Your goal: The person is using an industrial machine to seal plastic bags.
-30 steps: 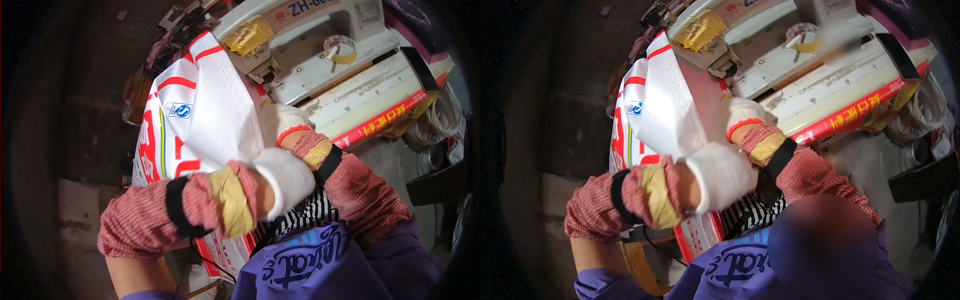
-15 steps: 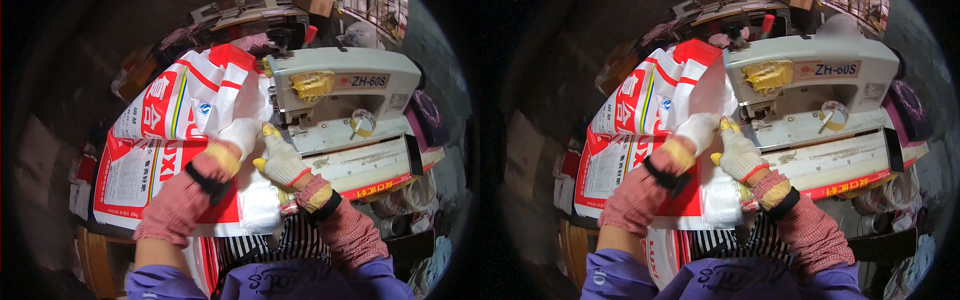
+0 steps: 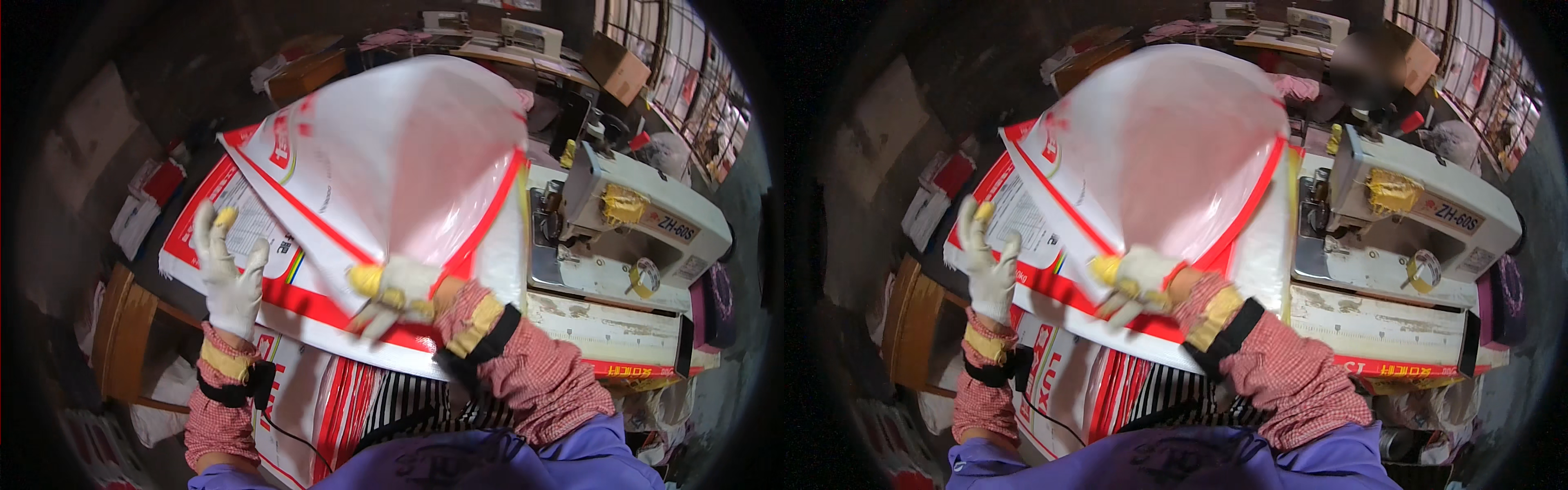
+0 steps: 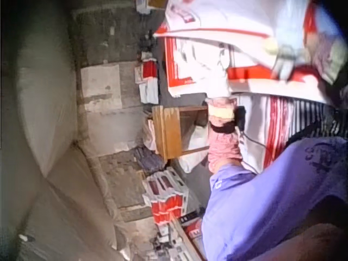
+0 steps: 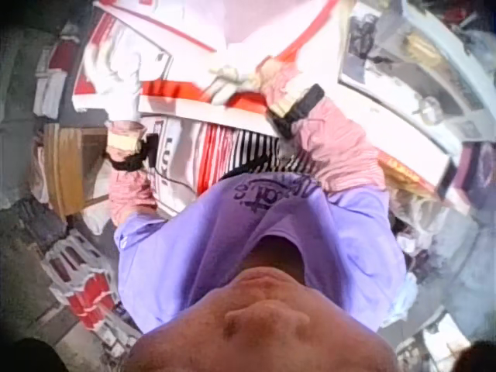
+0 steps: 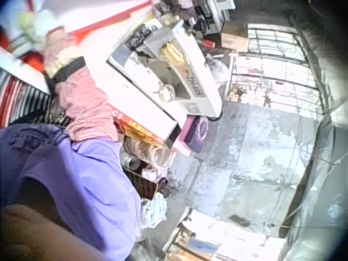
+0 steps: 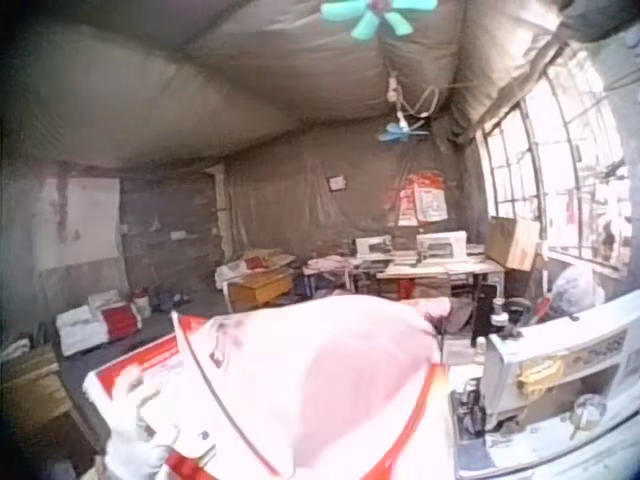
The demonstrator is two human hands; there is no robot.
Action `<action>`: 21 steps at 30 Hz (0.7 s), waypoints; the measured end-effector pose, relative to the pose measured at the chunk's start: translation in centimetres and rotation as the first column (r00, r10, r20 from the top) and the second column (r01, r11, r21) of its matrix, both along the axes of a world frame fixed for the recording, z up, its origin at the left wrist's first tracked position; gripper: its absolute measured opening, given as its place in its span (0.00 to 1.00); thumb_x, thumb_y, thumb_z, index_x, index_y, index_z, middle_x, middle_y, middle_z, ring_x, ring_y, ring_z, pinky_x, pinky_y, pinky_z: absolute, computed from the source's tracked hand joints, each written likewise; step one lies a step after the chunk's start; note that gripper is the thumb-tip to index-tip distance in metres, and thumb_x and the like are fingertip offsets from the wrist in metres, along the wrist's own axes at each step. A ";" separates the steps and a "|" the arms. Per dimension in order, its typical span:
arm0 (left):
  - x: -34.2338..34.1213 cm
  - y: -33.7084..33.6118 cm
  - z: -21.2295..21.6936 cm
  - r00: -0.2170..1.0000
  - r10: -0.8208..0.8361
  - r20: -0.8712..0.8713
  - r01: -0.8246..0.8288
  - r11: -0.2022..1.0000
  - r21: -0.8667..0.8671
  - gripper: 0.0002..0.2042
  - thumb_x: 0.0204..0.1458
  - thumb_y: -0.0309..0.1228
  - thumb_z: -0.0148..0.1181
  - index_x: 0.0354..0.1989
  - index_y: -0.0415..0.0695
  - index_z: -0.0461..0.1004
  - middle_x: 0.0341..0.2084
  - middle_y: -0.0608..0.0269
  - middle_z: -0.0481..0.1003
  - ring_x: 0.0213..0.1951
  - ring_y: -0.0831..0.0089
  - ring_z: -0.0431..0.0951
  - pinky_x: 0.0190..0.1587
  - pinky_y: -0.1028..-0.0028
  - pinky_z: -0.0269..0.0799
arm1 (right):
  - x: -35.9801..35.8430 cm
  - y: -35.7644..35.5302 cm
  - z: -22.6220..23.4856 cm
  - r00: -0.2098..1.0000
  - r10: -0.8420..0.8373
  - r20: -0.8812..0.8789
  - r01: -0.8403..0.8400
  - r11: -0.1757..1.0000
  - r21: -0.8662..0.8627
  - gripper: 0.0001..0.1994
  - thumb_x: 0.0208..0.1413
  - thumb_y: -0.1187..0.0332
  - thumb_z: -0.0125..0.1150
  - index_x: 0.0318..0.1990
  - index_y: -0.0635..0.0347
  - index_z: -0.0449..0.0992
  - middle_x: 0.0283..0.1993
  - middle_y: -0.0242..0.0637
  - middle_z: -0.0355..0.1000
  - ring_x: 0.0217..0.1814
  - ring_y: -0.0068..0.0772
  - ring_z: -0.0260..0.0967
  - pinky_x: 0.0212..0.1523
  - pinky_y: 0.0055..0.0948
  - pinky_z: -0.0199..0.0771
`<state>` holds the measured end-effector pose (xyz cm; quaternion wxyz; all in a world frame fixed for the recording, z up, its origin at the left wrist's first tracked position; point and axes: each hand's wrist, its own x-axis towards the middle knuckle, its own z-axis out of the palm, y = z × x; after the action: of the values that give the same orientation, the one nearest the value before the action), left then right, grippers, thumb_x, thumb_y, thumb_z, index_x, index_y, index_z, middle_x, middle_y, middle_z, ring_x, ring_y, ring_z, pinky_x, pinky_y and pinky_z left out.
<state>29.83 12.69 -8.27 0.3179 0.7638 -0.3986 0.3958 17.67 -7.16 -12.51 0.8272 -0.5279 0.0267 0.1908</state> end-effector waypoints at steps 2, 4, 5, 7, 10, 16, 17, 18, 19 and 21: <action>1.2 3.8 -3.9 0.800 -0.126 -0.587 -0.048 0.961 -0.272 0.19 0.48 0.31 0.54 0.48 0.35 0.62 0.44 0.57 0.67 0.42 0.67 0.71 0.45 0.72 0.67 | -1.1 3.8 0.4 0.963 0.268 0.022 -0.268 0.952 0.149 0.30 0.52 0.51 0.52 0.50 0.73 0.60 0.38 0.53 0.71 0.35 0.47 0.71 0.33 0.33 0.74; 0.6 5.3 -6.0 0.206 -0.575 -0.792 -0.047 0.803 -0.595 0.18 0.51 0.33 0.50 0.48 0.36 0.63 0.42 0.60 0.69 0.41 0.71 0.72 0.44 0.74 0.69 | -0.9 4.9 -0.7 0.804 0.549 0.230 -0.381 0.771 -0.510 0.26 0.53 0.55 0.51 0.53 0.66 0.61 0.39 0.48 0.71 0.37 0.43 0.71 0.34 0.32 0.74; 0.3 5.6 -6.9 -0.005 -0.687 -0.727 0.023 0.726 -0.687 0.17 0.52 0.33 0.49 0.48 0.37 0.63 0.40 0.61 0.70 0.41 0.73 0.72 0.43 0.75 0.69 | -0.5 4.7 -1.6 0.585 0.756 0.294 -0.229 0.501 -0.834 0.25 0.54 0.56 0.50 0.54 0.64 0.61 0.41 0.47 0.71 0.38 0.41 0.71 0.34 0.32 0.74; -1.1 7.5 -9.3 -0.062 -0.766 -0.640 -0.063 0.643 -0.764 0.18 0.53 0.30 0.42 0.52 0.39 0.61 0.44 0.59 0.69 0.44 0.72 0.71 0.47 0.73 0.67 | -2.7 4.3 -4.4 0.928 0.264 -0.265 -0.232 0.962 0.145 0.22 0.55 0.61 0.46 0.55 0.63 0.60 0.47 0.46 0.68 0.42 0.40 0.70 0.36 0.31 0.74; -1.5 8.7 -11.3 0.621 -0.347 -0.703 0.169 0.935 -0.312 0.18 0.55 0.32 0.41 0.53 0.40 0.60 0.44 0.59 0.69 0.44 0.69 0.71 0.46 0.73 0.67 | -5.9 -1.2 -5.7 0.990 0.123 0.062 -0.137 0.934 0.329 0.22 0.52 0.66 0.51 0.54 0.64 0.58 0.53 0.50 0.60 0.52 0.49 0.62 0.45 0.40 0.72; -0.5 12.1 -13.5 -0.128 -0.649 -0.750 -0.050 0.760 -0.648 0.17 0.53 0.35 0.48 0.42 0.32 0.67 0.34 0.57 0.73 0.35 0.71 0.74 0.42 0.74 0.68 | -6.7 -11.5 -6.2 0.425 -0.898 0.111 0.883 0.439 0.169 0.15 0.52 0.72 0.50 0.48 0.63 0.62 0.39 0.41 0.66 0.35 0.35 0.67 0.34 0.31 0.74; -0.9 11.8 -13.4 -0.135 -0.660 -0.739 -0.041 0.749 -0.661 0.17 0.53 0.35 0.48 0.42 0.32 0.67 0.34 0.57 0.73 0.35 0.71 0.74 0.42 0.74 0.68 | -6.6 -11.9 -4.8 0.235 -0.916 0.324 0.969 0.197 -0.148 0.15 0.51 0.75 0.50 0.48 0.63 0.62 0.39 0.37 0.66 0.34 0.30 0.66 0.32 0.28 0.72; -1.9 12.6 -13.0 -0.073 -0.652 -0.755 -0.025 0.758 -0.652 0.17 0.53 0.36 0.47 0.42 0.32 0.67 0.34 0.57 0.73 0.35 0.71 0.74 0.41 0.75 0.69 | -6.1 -12.8 -5.2 0.203 -0.890 0.409 0.974 0.141 -0.177 0.15 0.51 0.76 0.48 0.49 0.63 0.62 0.39 0.35 0.66 0.34 0.26 0.66 0.31 0.22 0.69; -2.6 13.2 -12.3 -0.012 -0.645 -0.764 0.001 0.764 -0.645 0.17 0.54 0.36 0.46 0.42 0.32 0.67 0.35 0.56 0.73 0.35 0.71 0.74 0.41 0.75 0.69 | -5.8 -14.3 -5.0 0.229 -0.827 0.514 0.946 0.063 -0.319 0.16 0.52 0.75 0.47 0.49 0.62 0.64 0.39 0.35 0.67 0.31 0.24 0.65 0.28 0.18 0.67; -4.4 15.0 -12.1 -0.058 -0.686 -0.725 -0.029 0.727 -0.686 0.16 0.54 0.34 0.44 0.42 0.31 0.67 0.35 0.57 0.73 0.36 0.72 0.74 0.41 0.76 0.68 | -5.1 -16.6 -4.3 0.394 -0.784 0.480 0.892 0.202 -0.404 0.22 0.48 0.73 0.54 0.53 0.63 0.62 0.40 0.36 0.69 0.28 0.22 0.66 0.24 0.19 0.66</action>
<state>25.44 27.69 -20.40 0.7761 0.5661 -0.1304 -0.2455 12.61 -23.73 -16.86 0.5736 -0.6744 0.2992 -0.3558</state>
